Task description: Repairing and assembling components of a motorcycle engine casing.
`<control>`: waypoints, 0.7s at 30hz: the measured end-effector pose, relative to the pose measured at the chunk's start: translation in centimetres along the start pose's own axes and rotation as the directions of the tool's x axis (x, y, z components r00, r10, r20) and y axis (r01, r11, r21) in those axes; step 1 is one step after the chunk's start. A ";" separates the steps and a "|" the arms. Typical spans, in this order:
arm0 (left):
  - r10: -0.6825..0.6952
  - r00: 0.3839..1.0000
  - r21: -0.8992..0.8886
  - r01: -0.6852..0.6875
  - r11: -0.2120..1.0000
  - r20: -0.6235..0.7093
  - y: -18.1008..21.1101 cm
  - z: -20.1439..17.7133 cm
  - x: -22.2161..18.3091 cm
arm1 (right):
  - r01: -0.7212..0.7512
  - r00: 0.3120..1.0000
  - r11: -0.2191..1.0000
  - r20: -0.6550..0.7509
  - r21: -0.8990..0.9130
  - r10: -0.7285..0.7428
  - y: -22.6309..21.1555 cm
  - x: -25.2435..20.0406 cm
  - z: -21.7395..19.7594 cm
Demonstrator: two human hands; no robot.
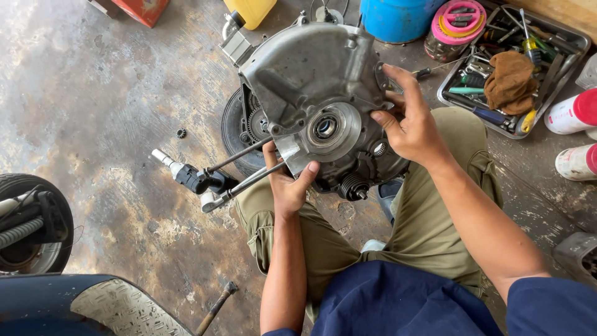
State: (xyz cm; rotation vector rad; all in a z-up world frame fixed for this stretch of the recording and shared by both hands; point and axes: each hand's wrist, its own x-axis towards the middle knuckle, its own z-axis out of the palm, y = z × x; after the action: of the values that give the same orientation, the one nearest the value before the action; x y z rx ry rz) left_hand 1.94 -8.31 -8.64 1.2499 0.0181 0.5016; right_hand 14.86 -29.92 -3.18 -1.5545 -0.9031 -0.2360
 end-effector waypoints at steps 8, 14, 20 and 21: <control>-0.037 0.997 -0.021 0.036 0.999 -0.070 -0.5 0.2 -0.8 | 0.063 0.998 0.948 0.001 -0.311 -0.066 -0.5 0.4 0.7; -0.039 0.995 0.007 0.039 0.999 -0.093 -0.7 0.4 -0.8 | 0.191 0.977 0.791 0.036 -0.581 -0.210 1.1 -2.1 1.8; -0.024 0.991 0.014 0.026 1.000 -0.129 -1.1 1.0 -0.7 | 0.209 0.977 0.639 0.135 -0.740 -0.163 0.6 -2.4 3.1; -0.013 0.991 0.013 0.015 1.000 -0.132 -1.4 1.1 -0.4 | 0.205 0.978 0.610 0.139 -0.766 -0.154 0.8 -2.2 3.1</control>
State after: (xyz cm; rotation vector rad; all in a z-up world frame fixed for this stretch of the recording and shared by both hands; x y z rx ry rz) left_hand 2.40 -9.72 -9.66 1.2279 0.1419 0.5722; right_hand 12.81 -27.93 -5.82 -2.2829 -1.0765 -0.8274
